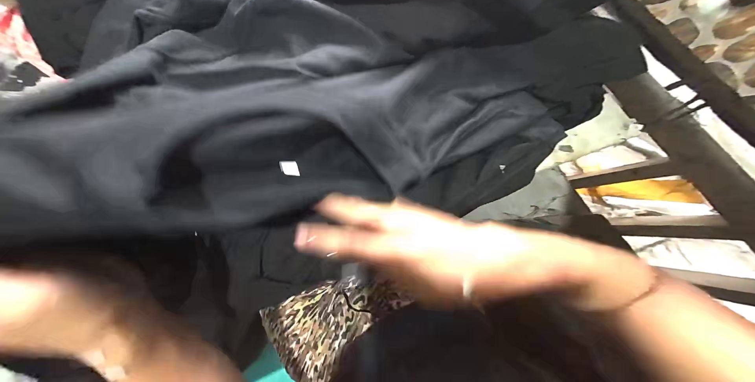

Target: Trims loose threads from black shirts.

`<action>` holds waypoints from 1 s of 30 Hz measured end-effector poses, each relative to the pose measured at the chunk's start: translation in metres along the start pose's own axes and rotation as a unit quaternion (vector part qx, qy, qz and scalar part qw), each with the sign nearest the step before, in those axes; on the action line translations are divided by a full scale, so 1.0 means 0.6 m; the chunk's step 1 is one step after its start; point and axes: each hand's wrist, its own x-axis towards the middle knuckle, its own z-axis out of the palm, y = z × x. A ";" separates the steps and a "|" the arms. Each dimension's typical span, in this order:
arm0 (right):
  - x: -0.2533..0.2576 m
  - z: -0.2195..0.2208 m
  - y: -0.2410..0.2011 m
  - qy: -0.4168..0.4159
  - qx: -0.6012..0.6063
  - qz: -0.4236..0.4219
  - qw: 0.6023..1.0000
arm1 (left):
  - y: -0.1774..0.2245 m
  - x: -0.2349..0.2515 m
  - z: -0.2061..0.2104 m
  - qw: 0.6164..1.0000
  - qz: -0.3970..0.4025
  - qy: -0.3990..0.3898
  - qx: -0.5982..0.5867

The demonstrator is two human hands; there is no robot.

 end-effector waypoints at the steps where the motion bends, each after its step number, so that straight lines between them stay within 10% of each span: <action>1: 0.018 -0.037 0.031 0.025 -0.075 0.066 0.995 | -0.020 0.045 0.006 0.994 0.033 -0.033 0.094; 6: 0.068 -0.183 0.250 0.146 -0.227 0.268 0.925 | -0.052 0.193 0.144 0.945 0.170 -0.253 0.116; 10: 0.060 -0.171 0.329 0.093 -0.158 0.290 0.939 | -0.119 0.147 0.162 0.947 0.064 -0.301 0.097; 16: 0.040 -0.148 0.288 0.191 -0.187 0.243 0.932 | 0.003 -0.096 0.017 0.945 0.145 -0.248 0.160; 22: 0.065 0.004 0.041 0.254 -0.127 -0.026 0.959 | 0.039 -0.232 -0.028 0.916 0.093 -0.182 0.344; 26: 0.073 0.135 -0.005 0.221 -0.082 -0.037 0.971 | 0.021 -0.215 -0.013 0.993 0.039 -0.017 -0.110; 30: 0.062 0.166 0.000 0.236 -0.030 0.002 0.971 | 0.030 -0.207 0.027 0.725 -0.276 -0.054 -0.629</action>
